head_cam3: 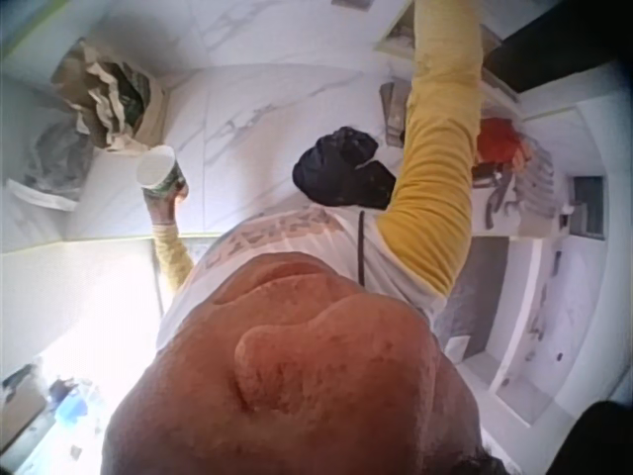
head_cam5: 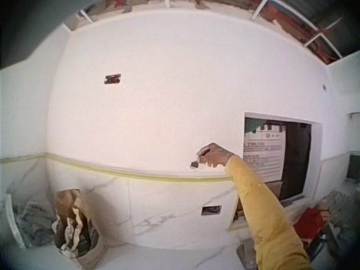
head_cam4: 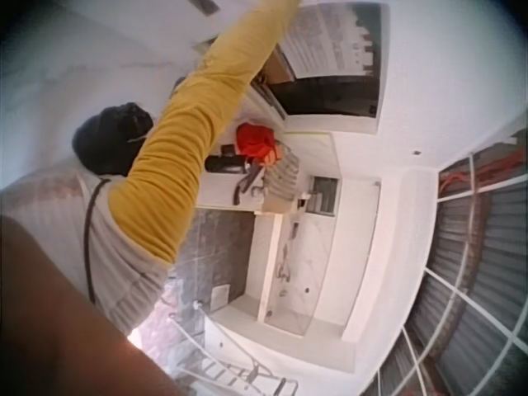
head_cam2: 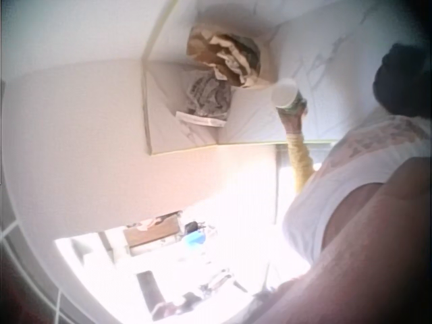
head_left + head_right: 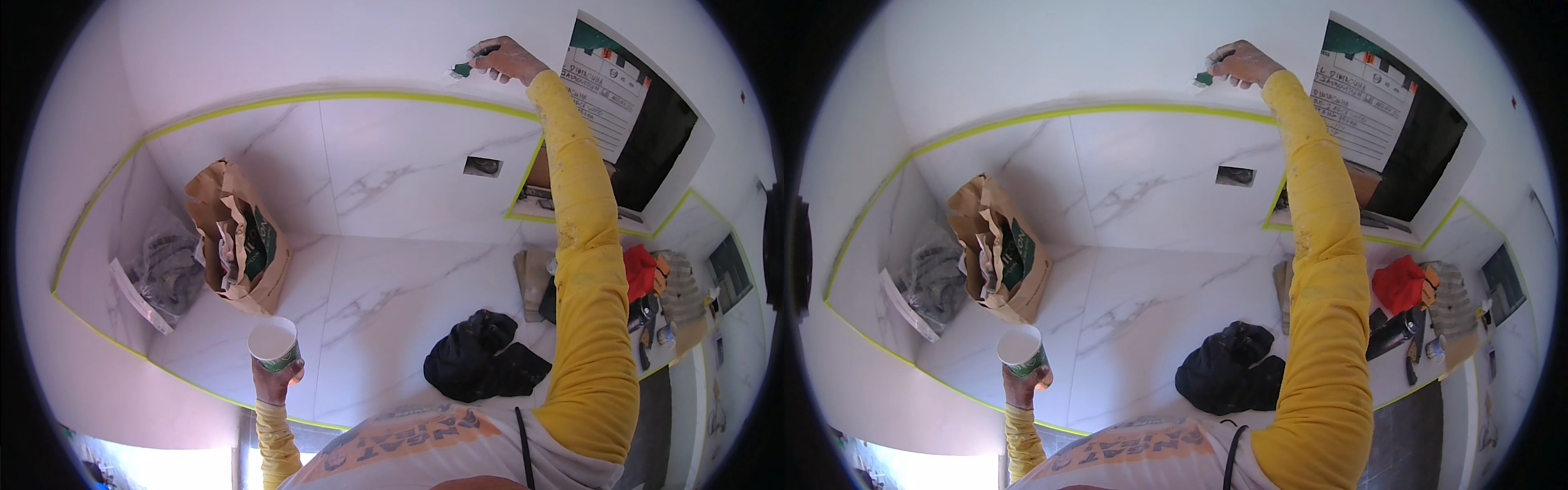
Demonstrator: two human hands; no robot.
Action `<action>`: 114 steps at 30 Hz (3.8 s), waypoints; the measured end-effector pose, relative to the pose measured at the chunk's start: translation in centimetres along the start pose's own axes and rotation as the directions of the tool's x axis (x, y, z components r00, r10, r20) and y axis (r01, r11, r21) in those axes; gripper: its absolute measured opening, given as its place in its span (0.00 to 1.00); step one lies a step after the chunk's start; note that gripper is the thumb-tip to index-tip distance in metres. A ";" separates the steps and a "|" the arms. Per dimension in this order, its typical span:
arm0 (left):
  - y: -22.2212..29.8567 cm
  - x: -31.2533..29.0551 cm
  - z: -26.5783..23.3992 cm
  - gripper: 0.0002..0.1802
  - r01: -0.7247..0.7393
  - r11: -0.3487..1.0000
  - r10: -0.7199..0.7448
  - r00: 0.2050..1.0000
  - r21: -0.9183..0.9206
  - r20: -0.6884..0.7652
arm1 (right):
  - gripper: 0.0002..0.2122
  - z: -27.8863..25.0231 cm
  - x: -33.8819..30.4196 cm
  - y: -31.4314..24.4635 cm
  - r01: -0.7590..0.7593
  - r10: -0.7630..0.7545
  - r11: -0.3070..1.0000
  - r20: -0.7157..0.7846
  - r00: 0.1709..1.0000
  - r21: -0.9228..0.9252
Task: The person paints the upper edge of a wall using a small brush and a paper cup of paint. They repeatedly dip the brush into the cup and apply paint along a taped line on the wall. The person also briefly uses a sanding block on the wall surface.
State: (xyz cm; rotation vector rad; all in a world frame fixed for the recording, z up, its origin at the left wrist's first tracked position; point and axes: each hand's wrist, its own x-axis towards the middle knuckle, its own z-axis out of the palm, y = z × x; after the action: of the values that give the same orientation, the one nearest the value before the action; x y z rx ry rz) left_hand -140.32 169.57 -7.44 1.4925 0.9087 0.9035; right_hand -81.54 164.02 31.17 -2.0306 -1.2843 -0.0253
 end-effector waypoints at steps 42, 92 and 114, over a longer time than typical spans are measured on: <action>-2.9 -1.5 -3.3 0.43 0.069 0.997 -0.071 0.990 -0.015 -0.120 | 0.16 17.5 7.2 -4.4 -0.104 0.171 0.774 0.048 0.984 -0.625; -21.3 -0.7 11.6 0.55 -0.032 0.999 0.038 0.944 -0.024 0.328 | 0.15 35.4 -46.5 -0.5 0.479 -0.522 0.828 0.090 0.848 0.291; -22.7 2.1 10.7 0.28 0.669 0.584 -0.435 0.737 -0.460 0.517 | 0.24 36.1 -39.2 -3.8 -0.053 -0.029 0.985 0.459 0.888 0.165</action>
State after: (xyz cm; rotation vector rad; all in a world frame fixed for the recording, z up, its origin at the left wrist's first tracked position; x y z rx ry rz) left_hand -131.09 169.16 -30.86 0.6568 0.6490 0.3590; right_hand -116.72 155.32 -8.11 -1.9557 -1.4967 0.5904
